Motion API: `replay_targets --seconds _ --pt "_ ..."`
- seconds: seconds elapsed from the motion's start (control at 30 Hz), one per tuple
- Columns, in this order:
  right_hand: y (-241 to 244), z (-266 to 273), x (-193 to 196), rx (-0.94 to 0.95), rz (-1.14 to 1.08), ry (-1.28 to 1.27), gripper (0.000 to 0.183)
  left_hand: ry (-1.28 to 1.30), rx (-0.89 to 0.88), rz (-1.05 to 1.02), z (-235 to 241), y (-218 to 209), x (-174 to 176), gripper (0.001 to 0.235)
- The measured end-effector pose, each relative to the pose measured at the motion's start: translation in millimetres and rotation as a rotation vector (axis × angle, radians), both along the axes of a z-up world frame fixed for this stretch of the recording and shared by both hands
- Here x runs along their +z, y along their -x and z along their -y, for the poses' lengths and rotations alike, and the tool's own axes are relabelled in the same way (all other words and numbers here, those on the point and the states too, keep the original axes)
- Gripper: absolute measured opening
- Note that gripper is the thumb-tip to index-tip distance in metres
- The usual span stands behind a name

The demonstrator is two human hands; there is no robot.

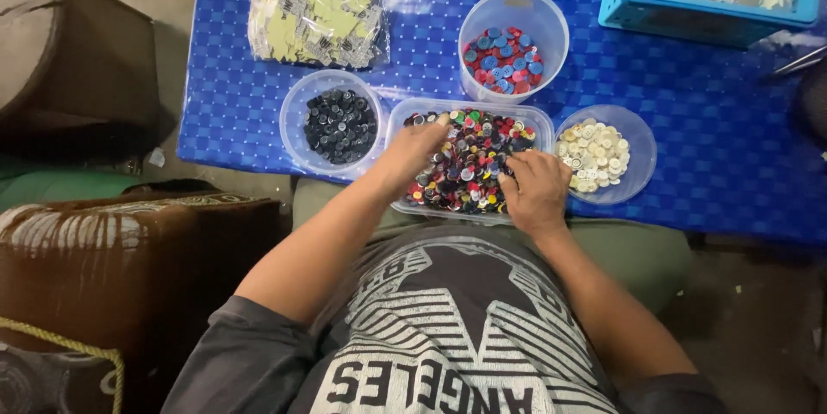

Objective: Sorting small colorful buttons from a central tray into different plastic bowls based on color or type

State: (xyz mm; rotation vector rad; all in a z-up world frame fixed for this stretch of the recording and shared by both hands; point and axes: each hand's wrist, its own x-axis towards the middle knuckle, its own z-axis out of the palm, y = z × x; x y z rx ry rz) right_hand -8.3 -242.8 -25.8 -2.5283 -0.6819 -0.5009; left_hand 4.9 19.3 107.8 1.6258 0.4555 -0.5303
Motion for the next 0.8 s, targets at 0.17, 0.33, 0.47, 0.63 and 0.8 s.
replay_targets --seconds 0.17,0.33,0.47,0.63,0.8 --pt "-1.5 -1.2 5.3 0.012 0.029 0.003 0.031 -1.042 -0.532 0.466 -37.6 21.3 -81.6 0.02" --pt "-4.0 1.0 -6.8 -0.005 0.074 0.033 0.035 -1.365 -0.75 0.825 -36.4 50.2 -113.4 0.011" --pt "-3.5 -0.4 -3.9 -0.002 0.081 0.022 0.041 -1.359 -0.863 0.794 -34.1 56.1 -129.1 0.012" --pt "0.0 -2.4 2.5 -0.009 0.061 0.003 0.043 -1.315 -0.885 0.773 -31.9 56.5 -129.2 0.009" --pt "-1.6 -1.7 -4.5 -0.01 0.042 0.017 0.036 -1.329 -0.728 0.946 -32.6 33.2 -95.8 0.005"
